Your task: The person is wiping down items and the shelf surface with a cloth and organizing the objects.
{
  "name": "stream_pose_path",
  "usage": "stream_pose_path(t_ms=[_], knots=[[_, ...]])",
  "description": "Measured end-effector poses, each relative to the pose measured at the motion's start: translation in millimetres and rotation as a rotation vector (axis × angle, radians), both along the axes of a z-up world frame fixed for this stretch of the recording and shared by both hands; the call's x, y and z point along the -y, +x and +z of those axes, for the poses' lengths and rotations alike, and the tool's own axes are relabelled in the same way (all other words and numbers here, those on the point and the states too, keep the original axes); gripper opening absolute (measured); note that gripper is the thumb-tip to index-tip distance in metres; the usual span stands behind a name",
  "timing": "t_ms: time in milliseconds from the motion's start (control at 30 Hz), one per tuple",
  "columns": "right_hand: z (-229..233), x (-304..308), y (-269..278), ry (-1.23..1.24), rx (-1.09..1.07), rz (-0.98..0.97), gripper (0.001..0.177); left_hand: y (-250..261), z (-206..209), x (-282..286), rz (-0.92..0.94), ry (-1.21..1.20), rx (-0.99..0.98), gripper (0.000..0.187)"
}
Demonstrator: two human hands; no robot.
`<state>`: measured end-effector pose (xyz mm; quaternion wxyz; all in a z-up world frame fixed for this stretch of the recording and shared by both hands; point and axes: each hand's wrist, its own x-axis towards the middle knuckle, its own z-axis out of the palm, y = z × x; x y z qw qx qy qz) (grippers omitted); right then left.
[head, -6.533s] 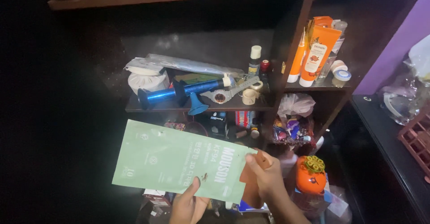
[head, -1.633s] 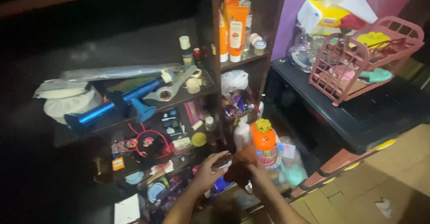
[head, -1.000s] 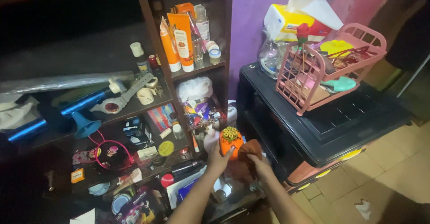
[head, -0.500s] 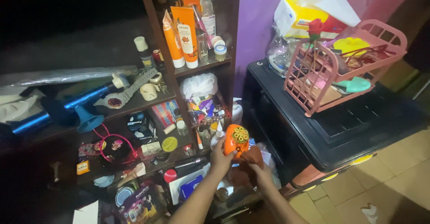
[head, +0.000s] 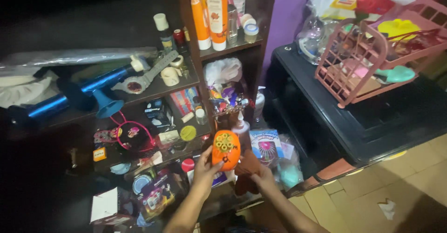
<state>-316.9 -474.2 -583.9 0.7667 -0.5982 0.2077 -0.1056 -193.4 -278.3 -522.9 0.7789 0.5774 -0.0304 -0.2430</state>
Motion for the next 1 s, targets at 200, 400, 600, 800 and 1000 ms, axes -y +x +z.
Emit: stream_pose_path(t_ms=[200,400,600,800,1000], knots=[[-79.4,-30.9,17.6,-0.129,-0.022,0.069,0.036,-10.1,-41.8,-44.1,0.057,0.134,-0.034,0.077],[-98.4,-44.2,22.1,-0.312,-0.301,0.183,0.026,-0.6,-98.4,-59.9,0.038,0.194,0.103,0.077],[-93.9,-47.0,23.8,-0.262,-0.298,0.203,0.022,23.8,-151.7,-68.7,0.027,0.767,0.456,0.077],[-38.1,-15.9,6.8,-0.380,-0.290,0.037,0.030,37.2,-178.1,-67.0,-0.068,0.489,0.288,0.089],[32.6,35.9,-7.0,-0.513,-0.047,-0.135,0.044,49.1,-175.6,-65.9,-0.097,0.726,0.295,0.083]])
